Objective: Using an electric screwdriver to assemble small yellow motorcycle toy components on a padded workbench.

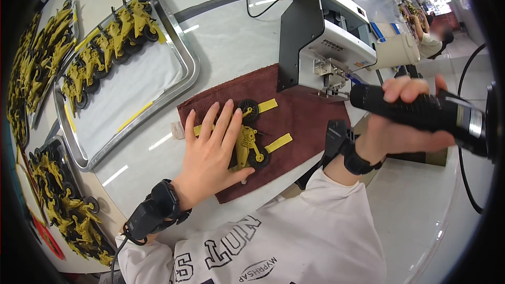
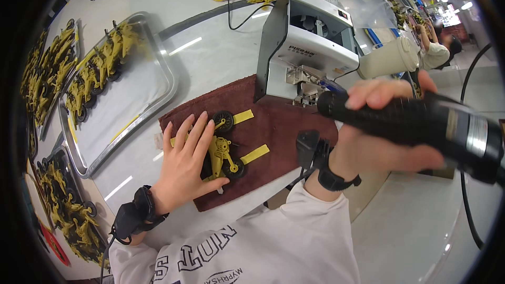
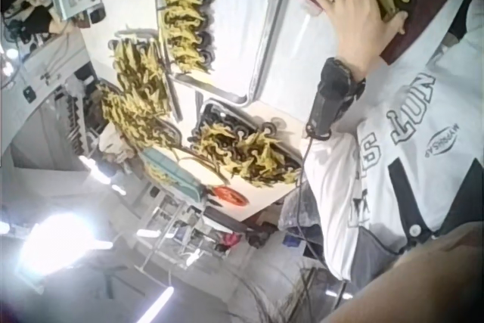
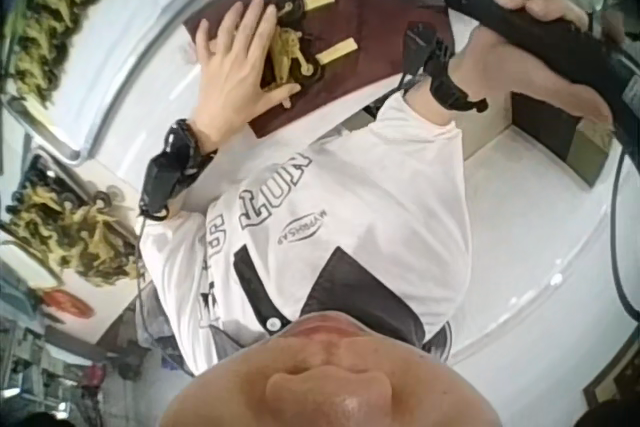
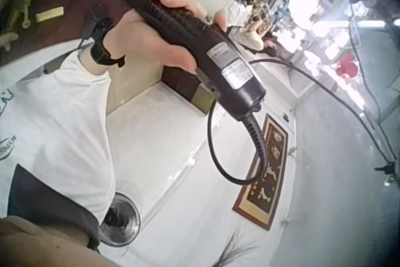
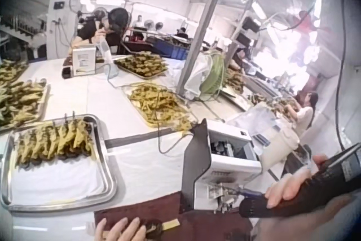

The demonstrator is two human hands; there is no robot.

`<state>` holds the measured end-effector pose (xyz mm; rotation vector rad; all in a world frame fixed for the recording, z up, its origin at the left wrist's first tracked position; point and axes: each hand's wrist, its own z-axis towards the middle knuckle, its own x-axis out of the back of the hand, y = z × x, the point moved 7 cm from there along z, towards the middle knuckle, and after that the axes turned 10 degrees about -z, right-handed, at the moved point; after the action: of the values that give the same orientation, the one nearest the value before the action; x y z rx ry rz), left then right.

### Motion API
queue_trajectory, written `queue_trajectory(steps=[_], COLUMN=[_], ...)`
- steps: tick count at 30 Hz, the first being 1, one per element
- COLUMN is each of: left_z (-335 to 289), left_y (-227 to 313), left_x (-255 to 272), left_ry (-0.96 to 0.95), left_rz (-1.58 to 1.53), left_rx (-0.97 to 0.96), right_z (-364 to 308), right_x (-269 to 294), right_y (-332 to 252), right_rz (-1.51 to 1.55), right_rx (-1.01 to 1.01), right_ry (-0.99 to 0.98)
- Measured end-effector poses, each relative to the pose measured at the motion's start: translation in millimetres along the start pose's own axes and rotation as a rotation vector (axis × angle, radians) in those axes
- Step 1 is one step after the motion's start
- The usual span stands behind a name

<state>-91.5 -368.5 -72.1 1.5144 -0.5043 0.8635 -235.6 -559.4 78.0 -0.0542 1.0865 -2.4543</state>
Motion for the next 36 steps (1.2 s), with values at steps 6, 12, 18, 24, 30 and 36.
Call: queue_trajectory(steps=[6, 12, 18, 24, 30, 36], left_z=[-1.9, -15.9, -16.8, -19.2, -20.7, -20.1], left_y=[-2.4, -1.9, -3.8, -8.7, -10.4, -10.6], left_x=[-4.9, -2.4, -12.1, -11.4, -11.0, -11.5], left_ry=[0.021, 0.069, -0.005, 0.054, 0.071, 0.072], left_rz=[-0.012, -0.043, -0.017, -0.107, -0.124, -0.144], left_rx=[-0.020, -0.112, -0.170, -0.166, -0.198, -0.203], right_z=[5.1, -21.6, -68.7, -83.4, -89.9, -94.3], right_x=[-8.5, -20.5, -66.9, -91.9, -95.1, -99.4], right_y=[26.1, 19.7, -8.6, 7.6, 25.0, 34.8], right_rz=[-0.288, 0.128, 0.295, 0.312, 0.320, 0.411], right_rx=[-0.085, -0.211, -0.099, -0.224, -0.340, -0.370], right_ry=[0.097, -0.177, -0.326, -0.371, -0.325, -0.323])
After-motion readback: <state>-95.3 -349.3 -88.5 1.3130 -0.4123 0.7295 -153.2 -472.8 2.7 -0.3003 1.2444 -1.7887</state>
